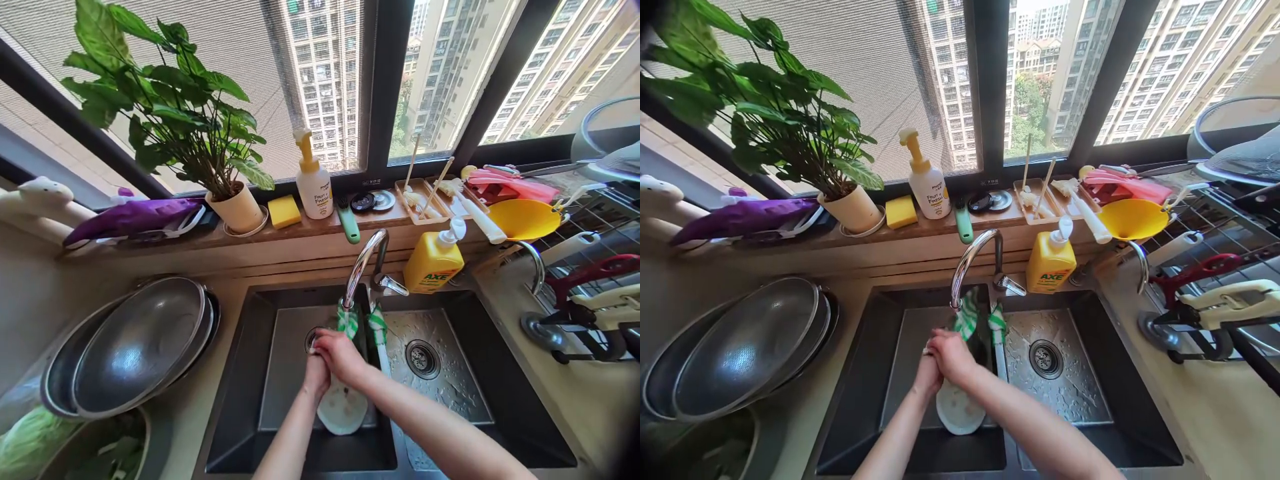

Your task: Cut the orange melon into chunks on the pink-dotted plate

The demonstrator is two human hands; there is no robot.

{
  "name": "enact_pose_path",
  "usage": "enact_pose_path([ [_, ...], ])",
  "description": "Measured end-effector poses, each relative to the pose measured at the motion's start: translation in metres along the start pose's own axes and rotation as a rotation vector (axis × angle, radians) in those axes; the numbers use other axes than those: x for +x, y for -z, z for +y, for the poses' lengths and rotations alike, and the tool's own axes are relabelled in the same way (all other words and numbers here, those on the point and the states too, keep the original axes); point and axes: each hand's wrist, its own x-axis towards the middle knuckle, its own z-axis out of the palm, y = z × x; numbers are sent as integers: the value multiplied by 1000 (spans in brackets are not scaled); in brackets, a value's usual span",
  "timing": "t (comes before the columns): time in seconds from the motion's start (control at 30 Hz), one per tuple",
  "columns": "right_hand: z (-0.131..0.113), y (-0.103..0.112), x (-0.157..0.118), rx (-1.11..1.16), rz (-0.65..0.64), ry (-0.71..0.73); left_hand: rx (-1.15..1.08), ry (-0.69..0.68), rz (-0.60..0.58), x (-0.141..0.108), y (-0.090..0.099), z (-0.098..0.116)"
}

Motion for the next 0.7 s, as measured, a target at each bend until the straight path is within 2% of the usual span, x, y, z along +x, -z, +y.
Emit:
enact_pose_path([
  [0.07,9,21,4,-59,-25,93,-71,18,-38,-2,7,14],
  [0.17,23,33,6,-60,6,42,-185,51,-143,-5,10,37],
  [0.23,25,23,-2,-39,91,-11,-194,31,-164,-4,8,43],
  [0.33,19,0,-16,-36,188,-37,-154,19,-141,-5,3,38],
  [0.43,16,1,-7,168,74,-84,-131,83,-195,-13,5,32],
  [0.53,30,25,22,487,-68,-272,-183,155,-258,-22,12,36],
  [0.63,50,37,38,595,-90,-368,-359,111,-151,-21,12,40],
  [0.7,57,29,33,674,-18,-438,-434,28,-56,-16,3,35],
])
